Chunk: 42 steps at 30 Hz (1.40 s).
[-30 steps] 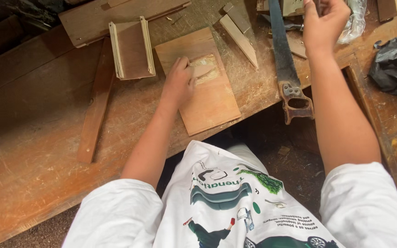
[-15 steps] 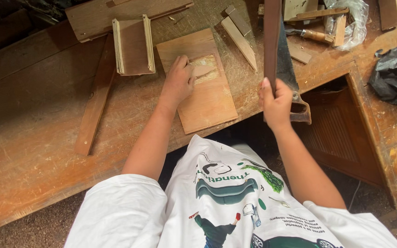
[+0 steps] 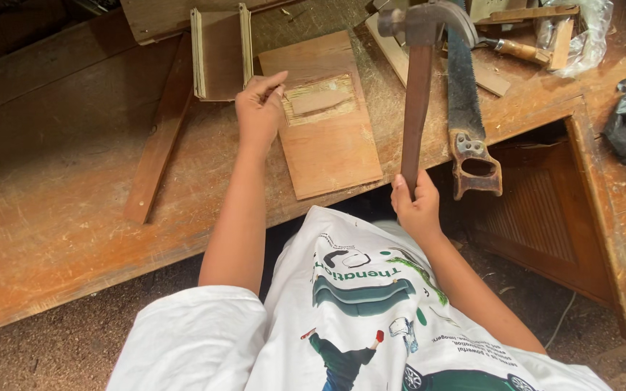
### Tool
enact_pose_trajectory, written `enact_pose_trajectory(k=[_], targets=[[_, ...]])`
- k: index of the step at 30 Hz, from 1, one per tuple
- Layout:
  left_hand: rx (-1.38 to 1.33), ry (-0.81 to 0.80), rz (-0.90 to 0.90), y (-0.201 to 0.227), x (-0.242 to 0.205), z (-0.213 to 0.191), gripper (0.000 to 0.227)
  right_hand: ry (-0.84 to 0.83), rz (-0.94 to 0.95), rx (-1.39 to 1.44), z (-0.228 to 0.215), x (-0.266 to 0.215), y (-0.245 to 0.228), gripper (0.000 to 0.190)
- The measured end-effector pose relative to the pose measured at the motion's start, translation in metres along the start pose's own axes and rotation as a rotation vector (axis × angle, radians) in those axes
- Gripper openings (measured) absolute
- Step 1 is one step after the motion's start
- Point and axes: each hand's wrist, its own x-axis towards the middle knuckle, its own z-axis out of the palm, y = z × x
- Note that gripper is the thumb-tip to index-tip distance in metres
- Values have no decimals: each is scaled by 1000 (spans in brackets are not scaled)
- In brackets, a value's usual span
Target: The person saws a small wooden piece, then uses a hammer to tap it into place on a larger wooden board. The person adjusts the piece and continues hammering to secure it. The work is performed on a cluttered workbench with various tools and wood scraps visible.
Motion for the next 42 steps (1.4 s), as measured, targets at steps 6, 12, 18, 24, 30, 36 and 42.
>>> enact_pose_trajectory(k=[6, 12, 18, 24, 30, 36, 42], targets=[[-194, 106, -135, -24, 7, 17, 32, -51, 325, -8, -2, -7, -30, 11], [129, -169, 400, -22, -1, 44, 30, -2, 339, -181, 5, -17, -33, 14], [227, -260, 441, 0, -4, 45, 30, 11, 427, -145, -2, -28, -26, 16], [311, -276, 510, -5, -7, 49, 28, 16, 459, -146, -2, -38, -13, 18], [224, -200, 402, -15, -12, 44, 24, -37, 268, -404, 0, -38, -13, 23], [164, -119, 345, -20, -10, 43, 17, -2, 160, -702, 8, -37, -28, 24], [154, -107, 416, -23, -9, 46, 15, -18, 119, -744, 17, -33, -40, 24]])
